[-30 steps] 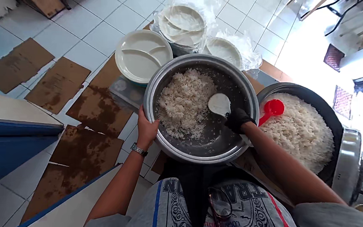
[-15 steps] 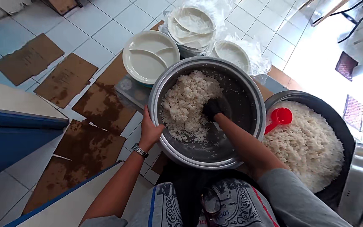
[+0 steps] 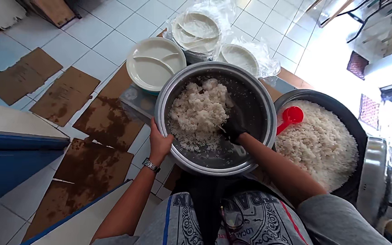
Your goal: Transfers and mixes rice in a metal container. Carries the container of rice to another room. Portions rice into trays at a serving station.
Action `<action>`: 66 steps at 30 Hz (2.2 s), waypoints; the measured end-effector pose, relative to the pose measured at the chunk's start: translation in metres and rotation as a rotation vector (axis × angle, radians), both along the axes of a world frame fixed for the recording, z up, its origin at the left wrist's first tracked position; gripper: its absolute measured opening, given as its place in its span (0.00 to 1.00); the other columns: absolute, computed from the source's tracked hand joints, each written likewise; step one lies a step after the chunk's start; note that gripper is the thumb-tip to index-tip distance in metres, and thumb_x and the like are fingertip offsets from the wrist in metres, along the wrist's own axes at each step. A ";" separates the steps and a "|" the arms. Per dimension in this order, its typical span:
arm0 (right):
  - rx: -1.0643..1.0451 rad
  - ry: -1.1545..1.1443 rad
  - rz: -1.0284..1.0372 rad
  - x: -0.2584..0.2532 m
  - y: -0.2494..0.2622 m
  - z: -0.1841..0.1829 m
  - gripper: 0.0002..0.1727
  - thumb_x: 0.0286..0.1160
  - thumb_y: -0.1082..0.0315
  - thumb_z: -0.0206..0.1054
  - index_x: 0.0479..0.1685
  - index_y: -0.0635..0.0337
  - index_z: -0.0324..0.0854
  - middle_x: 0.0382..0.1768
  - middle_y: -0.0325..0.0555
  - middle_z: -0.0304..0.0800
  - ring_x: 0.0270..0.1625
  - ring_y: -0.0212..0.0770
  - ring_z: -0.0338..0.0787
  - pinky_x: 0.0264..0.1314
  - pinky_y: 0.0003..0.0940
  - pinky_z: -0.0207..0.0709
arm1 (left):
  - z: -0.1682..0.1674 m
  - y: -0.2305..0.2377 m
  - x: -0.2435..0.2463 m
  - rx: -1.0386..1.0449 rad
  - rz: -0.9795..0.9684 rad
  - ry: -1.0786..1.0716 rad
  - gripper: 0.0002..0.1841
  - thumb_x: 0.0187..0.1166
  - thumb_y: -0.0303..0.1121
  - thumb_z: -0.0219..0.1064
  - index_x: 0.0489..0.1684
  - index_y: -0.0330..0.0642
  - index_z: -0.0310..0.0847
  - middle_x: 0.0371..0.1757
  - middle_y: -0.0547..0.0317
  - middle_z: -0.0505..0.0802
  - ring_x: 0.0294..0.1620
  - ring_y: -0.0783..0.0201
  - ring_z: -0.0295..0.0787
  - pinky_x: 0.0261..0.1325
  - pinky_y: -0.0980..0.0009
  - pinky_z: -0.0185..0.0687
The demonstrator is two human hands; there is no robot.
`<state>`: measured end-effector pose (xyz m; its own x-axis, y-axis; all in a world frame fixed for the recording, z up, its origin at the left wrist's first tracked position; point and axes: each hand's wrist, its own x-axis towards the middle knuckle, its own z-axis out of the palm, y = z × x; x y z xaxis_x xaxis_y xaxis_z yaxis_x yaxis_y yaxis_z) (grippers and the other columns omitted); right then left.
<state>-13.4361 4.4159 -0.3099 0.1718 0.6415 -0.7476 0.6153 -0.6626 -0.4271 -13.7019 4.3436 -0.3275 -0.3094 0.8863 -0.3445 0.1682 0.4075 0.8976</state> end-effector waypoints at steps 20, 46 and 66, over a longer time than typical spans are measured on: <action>0.105 0.003 0.026 0.058 -0.046 0.093 0.17 0.86 0.70 0.58 0.71 0.62 0.72 0.31 0.54 0.88 0.20 0.42 0.81 0.23 0.37 0.76 | 0.013 -0.001 0.013 0.024 0.007 0.196 0.51 0.64 0.14 0.71 0.93 0.32 0.44 0.85 0.29 0.69 0.84 0.44 0.70 0.82 0.52 0.69; 0.210 -0.755 -0.233 0.303 -0.124 0.075 0.46 0.77 0.76 0.65 0.95 0.63 0.43 0.78 0.79 0.67 0.76 0.78 0.76 0.67 0.71 0.77 | 0.001 -0.003 0.015 -0.021 0.032 0.248 0.49 0.67 0.18 0.71 0.94 0.41 0.47 0.87 0.35 0.68 0.84 0.43 0.70 0.80 0.45 0.70; 0.427 0.642 -0.283 0.167 -0.086 0.144 0.16 0.91 0.72 0.45 0.68 0.58 0.73 0.40 0.42 0.93 0.33 0.35 0.92 0.35 0.32 0.89 | 0.011 -0.003 0.012 0.010 0.152 -0.071 0.43 0.71 0.20 0.71 0.90 0.47 0.54 0.77 0.40 0.78 0.65 0.49 0.84 0.62 0.47 0.84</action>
